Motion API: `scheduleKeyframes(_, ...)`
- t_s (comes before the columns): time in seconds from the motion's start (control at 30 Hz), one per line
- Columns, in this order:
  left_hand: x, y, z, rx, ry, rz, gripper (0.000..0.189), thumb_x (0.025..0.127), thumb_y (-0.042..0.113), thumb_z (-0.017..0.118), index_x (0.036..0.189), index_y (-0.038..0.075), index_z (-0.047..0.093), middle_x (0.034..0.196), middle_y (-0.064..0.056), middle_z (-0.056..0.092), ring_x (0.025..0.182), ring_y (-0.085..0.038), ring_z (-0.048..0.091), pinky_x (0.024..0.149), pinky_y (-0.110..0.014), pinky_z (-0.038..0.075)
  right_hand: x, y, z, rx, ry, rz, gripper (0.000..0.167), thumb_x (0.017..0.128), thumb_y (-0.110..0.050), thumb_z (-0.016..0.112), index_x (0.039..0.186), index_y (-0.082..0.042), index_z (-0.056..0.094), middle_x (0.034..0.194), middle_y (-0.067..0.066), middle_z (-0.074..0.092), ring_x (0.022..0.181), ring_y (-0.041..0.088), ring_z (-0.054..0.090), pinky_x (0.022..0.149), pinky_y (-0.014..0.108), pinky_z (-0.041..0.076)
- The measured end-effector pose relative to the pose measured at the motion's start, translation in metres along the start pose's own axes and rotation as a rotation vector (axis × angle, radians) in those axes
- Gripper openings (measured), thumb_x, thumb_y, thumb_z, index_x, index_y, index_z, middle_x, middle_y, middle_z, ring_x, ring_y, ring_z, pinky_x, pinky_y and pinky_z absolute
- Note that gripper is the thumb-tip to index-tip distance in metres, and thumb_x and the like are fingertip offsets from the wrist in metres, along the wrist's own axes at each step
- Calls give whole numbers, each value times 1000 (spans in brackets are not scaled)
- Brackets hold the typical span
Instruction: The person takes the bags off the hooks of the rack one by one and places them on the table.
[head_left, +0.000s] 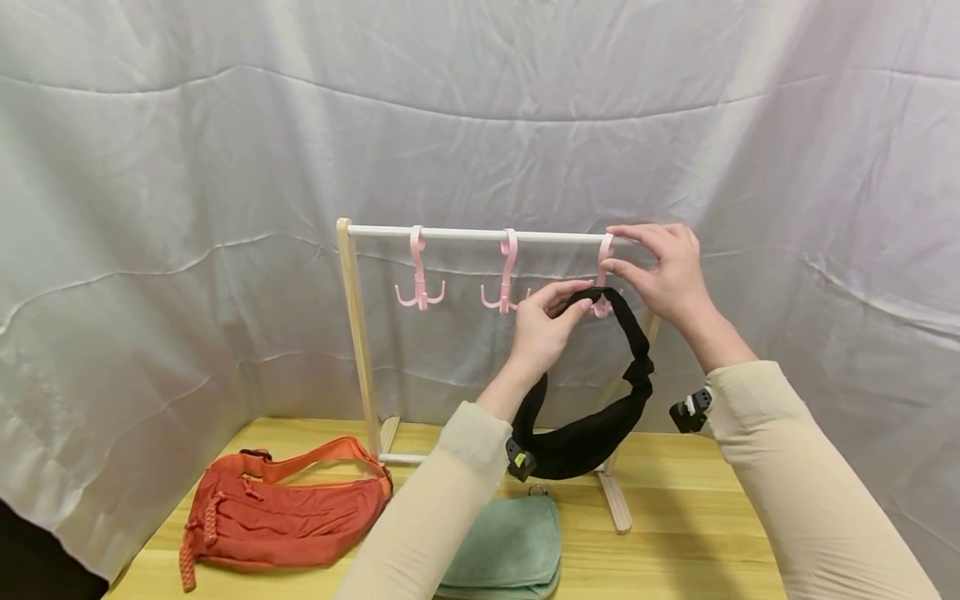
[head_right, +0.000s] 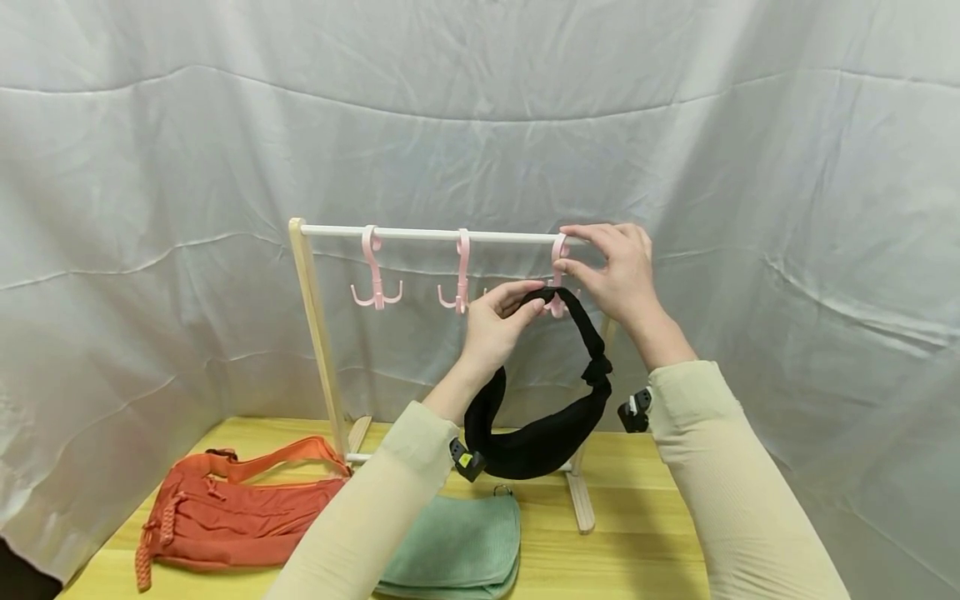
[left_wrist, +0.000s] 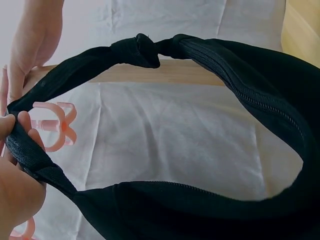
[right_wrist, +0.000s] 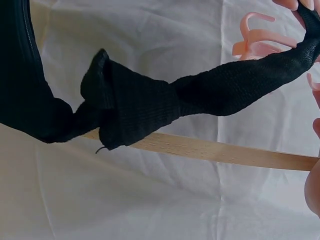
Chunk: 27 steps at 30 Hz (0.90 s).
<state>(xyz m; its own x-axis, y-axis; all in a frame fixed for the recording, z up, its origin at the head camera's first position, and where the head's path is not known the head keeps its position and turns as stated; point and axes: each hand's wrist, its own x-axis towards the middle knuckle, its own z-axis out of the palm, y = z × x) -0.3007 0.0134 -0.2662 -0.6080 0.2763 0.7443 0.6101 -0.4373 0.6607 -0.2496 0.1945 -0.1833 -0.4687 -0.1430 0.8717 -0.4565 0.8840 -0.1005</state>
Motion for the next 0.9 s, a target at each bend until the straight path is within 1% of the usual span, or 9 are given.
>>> scheduleKeyframes(0.1, -2, 0, -1, -5, -18, 6, 26, 96, -1, 72, 122, -5, 72, 116, -21, 74, 101, -20, 74, 92, -32, 60, 0, 0, 0, -2, -7, 3, 50, 81, -12, 87, 129, -8, 73, 128, 15, 72, 109, 39, 51, 108, 56, 28)
scheduleKeyframes(0.2, -4, 2, -2, -10, -22, 8, 27, 96, -1, 72, 123, -5, 72, 117, -21, 74, 101, -18, 74, 92, -34, 60, -1, 1, -1, -2, -13, 5, 50, 82, -13, 86, 129, -9, 72, 128, 15, 71, 111, 39, 51, 109, 57, 27)
scheduleKeyframes(0.37, -8, 3, -4, -33, -24, 0, 27, 96, -2, 72, 122, -6, 72, 118, -22, 74, 97, -15, 74, 91, -34, 61, -1, -1, -1, 2, -14, 4, 50, 82, -12, 87, 129, -8, 72, 128, 15, 71, 111, 39, 51, 110, 57, 26)
scheduleKeyframes(0.67, -13, 4, -8, -51, -19, 0, 26, 96, -3, 71, 121, -7, 71, 111, -26, 74, 90, -14, 74, 91, -35, 61, 0, -2, -1, 6, -8, 3, 50, 81, -13, 87, 129, -8, 73, 128, 15, 72, 109, 39, 52, 110, 55, 26)
scheduleKeyframes(0.9, -18, 9, -12, -48, -8, -8, 26, 96, -3, 71, 122, -6, 71, 107, -27, 74, 87, -8, 72, 91, -34, 61, 0, -1, -1, 7, -4, 2, 50, 80, -12, 87, 128, -8, 73, 128, 14, 72, 108, 38, 52, 109, 53, 26)
